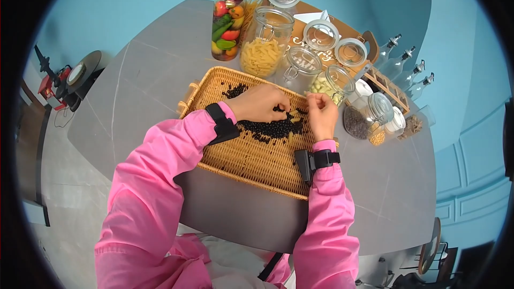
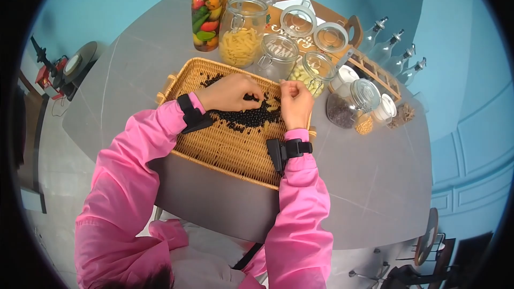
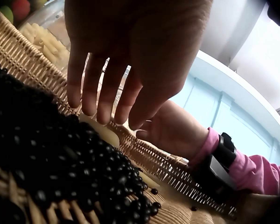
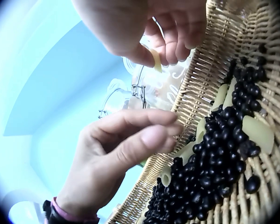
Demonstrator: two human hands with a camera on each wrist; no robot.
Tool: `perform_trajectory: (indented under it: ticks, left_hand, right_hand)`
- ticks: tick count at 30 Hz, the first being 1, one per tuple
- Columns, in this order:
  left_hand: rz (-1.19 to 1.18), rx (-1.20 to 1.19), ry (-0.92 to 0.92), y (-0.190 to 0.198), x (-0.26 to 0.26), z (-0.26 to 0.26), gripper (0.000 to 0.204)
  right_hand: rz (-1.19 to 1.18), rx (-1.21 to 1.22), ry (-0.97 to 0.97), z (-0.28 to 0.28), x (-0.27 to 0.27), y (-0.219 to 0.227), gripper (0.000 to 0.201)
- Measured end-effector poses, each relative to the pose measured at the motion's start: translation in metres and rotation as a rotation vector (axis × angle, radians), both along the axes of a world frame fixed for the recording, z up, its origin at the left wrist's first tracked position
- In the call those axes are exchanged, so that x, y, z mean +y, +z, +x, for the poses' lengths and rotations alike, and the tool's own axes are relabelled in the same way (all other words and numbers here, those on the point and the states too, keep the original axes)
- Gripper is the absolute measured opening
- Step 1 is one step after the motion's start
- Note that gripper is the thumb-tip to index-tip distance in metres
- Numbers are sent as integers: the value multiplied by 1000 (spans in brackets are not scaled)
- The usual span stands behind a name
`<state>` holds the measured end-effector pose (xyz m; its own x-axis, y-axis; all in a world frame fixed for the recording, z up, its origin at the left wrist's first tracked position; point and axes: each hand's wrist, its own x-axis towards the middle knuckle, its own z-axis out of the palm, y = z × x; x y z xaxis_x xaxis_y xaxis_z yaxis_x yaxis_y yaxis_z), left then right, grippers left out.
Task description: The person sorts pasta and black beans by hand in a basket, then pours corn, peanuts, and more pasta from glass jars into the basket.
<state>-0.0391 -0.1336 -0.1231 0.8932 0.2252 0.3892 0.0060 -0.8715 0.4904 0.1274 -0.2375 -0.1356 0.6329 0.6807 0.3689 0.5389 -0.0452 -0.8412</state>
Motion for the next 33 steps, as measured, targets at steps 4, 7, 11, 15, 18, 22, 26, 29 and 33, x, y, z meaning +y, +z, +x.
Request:
perform_trajectory:
  ticks: [4,7,11,15,18,22,26,29,33]
  left_hand:
    - [134,-5,-112,-8,-3,0,20]
    - [148,13,-116,-11,-2,0,20]
    - [173,-54,-95,-18,-2,3,20]
    - [200,-68,-82,-22,2,6,20]
    - [159,-74,-55,-20,2,4,18]
    - [106,-33,8,-13,2,0,15]
    - [57,-81,38,-8,4,-3,12]
    - [-16,-77,77,-6,5,-4,12]
    - [-11,-159,101,-5,6,-4,12]
  right_hand:
    - [114,474,150,-5,-6,12,17]
    - [208,763,258,-4,-9,19,14]
    - [289,1094,319,2,-5,14,16]
    - [155,1203,542,29,-7,-1,17]
    - [-133,258,146,13,-9,4,20]
    - [-432,-253,118,3,-16,14,30]
    - [-296,-430,221,1,-17,4,31]
    - [-417,-556,256,0,-17,-1,32]
    - [-423,-559,228,2,-14,-6,26]
